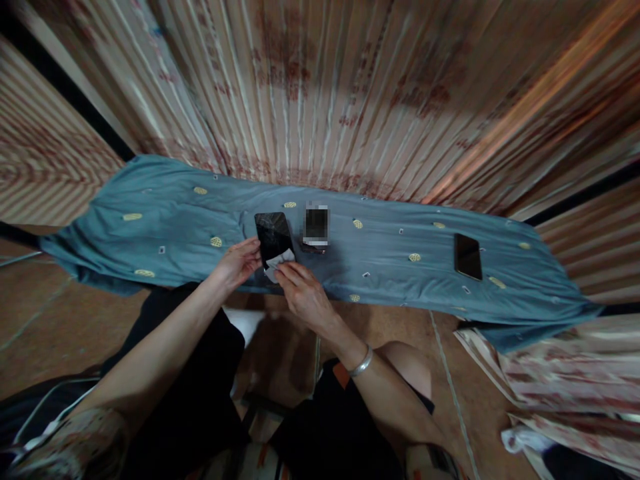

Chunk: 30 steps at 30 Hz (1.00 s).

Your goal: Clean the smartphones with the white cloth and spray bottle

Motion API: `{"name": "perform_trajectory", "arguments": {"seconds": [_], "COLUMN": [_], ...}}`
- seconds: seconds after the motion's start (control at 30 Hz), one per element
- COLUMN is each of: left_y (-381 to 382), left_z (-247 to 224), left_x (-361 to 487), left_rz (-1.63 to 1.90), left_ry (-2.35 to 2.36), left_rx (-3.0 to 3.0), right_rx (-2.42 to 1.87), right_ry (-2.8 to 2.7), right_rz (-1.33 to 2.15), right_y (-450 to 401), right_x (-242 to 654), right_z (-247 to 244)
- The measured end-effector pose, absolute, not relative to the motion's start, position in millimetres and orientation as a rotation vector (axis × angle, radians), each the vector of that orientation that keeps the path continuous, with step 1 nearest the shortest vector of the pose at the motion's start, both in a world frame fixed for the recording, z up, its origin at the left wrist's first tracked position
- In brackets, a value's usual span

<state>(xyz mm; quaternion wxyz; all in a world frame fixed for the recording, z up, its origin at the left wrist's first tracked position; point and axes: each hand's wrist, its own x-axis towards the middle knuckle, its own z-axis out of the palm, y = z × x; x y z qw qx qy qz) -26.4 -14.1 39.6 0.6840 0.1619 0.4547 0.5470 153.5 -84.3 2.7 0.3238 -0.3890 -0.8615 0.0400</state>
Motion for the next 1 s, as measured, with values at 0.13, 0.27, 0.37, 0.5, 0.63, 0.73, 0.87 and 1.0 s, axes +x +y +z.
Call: {"name": "perform_trajectory", "arguments": {"seconds": [0.13, 0.27, 0.37, 0.5, 0.63, 0.73, 0.87, 1.0], "left_y": [-12, -14, -17, -22, -24, -26, -31, -37], "left_z": [36, 34, 35, 30, 18, 12, 13, 15], "left_x": [-28, -27, -25, -21, -20, -19, -16, -12], "left_rz": [1.223, 1.178, 1.15, 1.117, 1.066, 1.016, 0.98, 0.953], "left_ry": [1.015, 0.991, 1.007, 0.979, 0.933, 0.894, 0.88, 0.897], "left_rx": [0.382, 0.409, 0.405, 0.43, 0.493, 0.545, 0.577, 0.583], "right_rx": [-1.041, -1.069, -1.103, -1.118, -1.152, -1.185, -1.227, -1.232], "right_ry": [-2.216, -2.202, -2.189, -2.189, -2.206, -2.197, -2.184, -2.179], "right_rz": [0.105, 0.103, 0.103, 0.094, 0.119, 0.124, 0.136, 0.132], "right_y": [-83, -81, -79, -75, -71, -68, -63, -58], "right_x": [162, 165, 166, 167, 167, 167, 165, 164], "right_z": [3, 4, 4, 4, 5, 5, 5, 5]}}
